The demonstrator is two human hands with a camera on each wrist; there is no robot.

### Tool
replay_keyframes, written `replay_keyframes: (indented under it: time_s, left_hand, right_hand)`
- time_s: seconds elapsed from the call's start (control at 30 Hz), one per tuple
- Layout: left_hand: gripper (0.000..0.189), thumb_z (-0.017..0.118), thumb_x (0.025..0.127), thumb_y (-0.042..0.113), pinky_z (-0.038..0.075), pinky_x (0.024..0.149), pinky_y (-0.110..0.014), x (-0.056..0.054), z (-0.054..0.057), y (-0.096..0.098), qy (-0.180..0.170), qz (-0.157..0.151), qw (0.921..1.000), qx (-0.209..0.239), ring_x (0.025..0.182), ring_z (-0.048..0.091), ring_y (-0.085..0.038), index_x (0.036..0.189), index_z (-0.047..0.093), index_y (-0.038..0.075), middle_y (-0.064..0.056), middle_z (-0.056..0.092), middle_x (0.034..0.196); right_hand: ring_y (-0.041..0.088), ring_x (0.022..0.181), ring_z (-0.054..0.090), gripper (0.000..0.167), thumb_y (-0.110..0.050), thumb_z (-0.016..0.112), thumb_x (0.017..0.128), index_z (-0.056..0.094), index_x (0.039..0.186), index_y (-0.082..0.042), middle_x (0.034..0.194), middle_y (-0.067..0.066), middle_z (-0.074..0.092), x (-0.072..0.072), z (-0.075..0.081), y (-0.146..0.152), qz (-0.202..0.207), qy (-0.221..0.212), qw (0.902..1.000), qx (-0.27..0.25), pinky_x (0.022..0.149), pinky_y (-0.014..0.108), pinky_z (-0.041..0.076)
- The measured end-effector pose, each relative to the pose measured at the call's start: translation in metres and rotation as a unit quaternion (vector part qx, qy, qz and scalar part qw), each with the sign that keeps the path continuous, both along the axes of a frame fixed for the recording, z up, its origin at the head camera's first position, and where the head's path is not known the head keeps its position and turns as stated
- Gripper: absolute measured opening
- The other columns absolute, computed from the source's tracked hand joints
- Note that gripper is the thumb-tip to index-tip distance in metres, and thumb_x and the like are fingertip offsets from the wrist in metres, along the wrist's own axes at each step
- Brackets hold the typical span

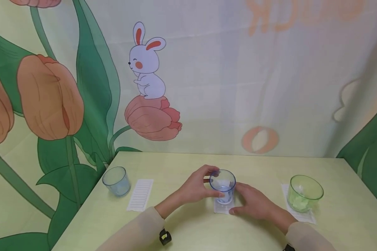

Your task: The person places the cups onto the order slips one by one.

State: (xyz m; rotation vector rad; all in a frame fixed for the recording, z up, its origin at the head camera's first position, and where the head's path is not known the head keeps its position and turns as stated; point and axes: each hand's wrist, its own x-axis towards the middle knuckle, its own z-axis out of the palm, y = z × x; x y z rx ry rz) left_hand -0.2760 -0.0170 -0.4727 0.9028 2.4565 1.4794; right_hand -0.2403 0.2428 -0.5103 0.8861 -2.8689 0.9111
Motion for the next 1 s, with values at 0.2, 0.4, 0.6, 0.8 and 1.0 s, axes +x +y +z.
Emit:
replay_keyframes:
  time_s: [0.2,0.4,0.6,0.8,1.0]
  left_hand:
    - [0.082,0.096,0.082,0.025,0.05,0.104,-0.019,-0.0003,-0.0028,0.0025,-0.003,0.001,1.0,-0.006,0.128,0.059,-0.017,0.148,0.053,0.004,-0.007,0.059,0.139]
    - [0.082,0.095,0.082,0.028,0.05,0.104,-0.019,-0.0012,-0.0048,0.005,-0.008,-0.002,0.9999,-0.011,0.128,0.058,-0.015,0.148,0.052,0.005,-0.006,0.058,0.139]
    - [0.084,0.095,0.082,0.035,0.051,0.104,-0.02,-0.0013,-0.0034,0.0063,-0.003,0.007,0.9991,-0.041,0.128,0.06,-0.016,0.149,0.051,0.009,-0.002,0.058,0.138]
    - [0.084,0.095,0.082,0.035,0.051,0.104,-0.021,-0.0005,-0.0028,0.0067,-0.01,0.01,0.999,-0.043,0.128,0.061,-0.019,0.148,0.05,0.01,-0.002,0.058,0.138]
    - [0.083,0.095,0.082,0.035,0.052,0.106,-0.028,-0.0009,-0.0044,0.0065,-0.018,0.005,0.9991,-0.039,0.128,0.061,-0.021,0.148,0.05,0.011,-0.003,0.059,0.138]
  right_hand:
    - [0.048,0.136,0.055,0.086,-0.048,0.091,0.08,0.058,0.147,-0.006,0.147,0.02,0.061,-0.0015,-0.0035,0.0009,0.0,0.005,1.0,0.0,0.112,0.067,0.042]
    - [0.05,0.137,0.054,0.087,-0.051,0.09,0.08,0.058,0.147,-0.005,0.148,0.023,0.06,-0.0016,-0.0038,0.0026,-0.009,-0.004,0.9999,0.002,0.112,0.068,0.042]
    - [0.049,0.136,0.055,0.086,-0.053,0.09,0.08,0.06,0.147,-0.008,0.148,0.023,0.06,-0.0032,-0.0024,0.0021,-0.015,-0.006,0.9998,0.009,0.111,0.067,0.043]
    - [0.048,0.135,0.056,0.084,-0.051,0.091,0.08,0.06,0.145,-0.007,0.146,0.022,0.061,-0.0027,-0.0021,0.0022,-0.014,-0.005,0.9999,0.006,0.11,0.066,0.045]
    - [0.048,0.135,0.056,0.086,-0.052,0.09,0.08,0.059,0.147,-0.005,0.146,0.023,0.061,-0.002,-0.0034,0.0022,-0.015,-0.004,0.9998,0.007,0.11,0.067,0.045]
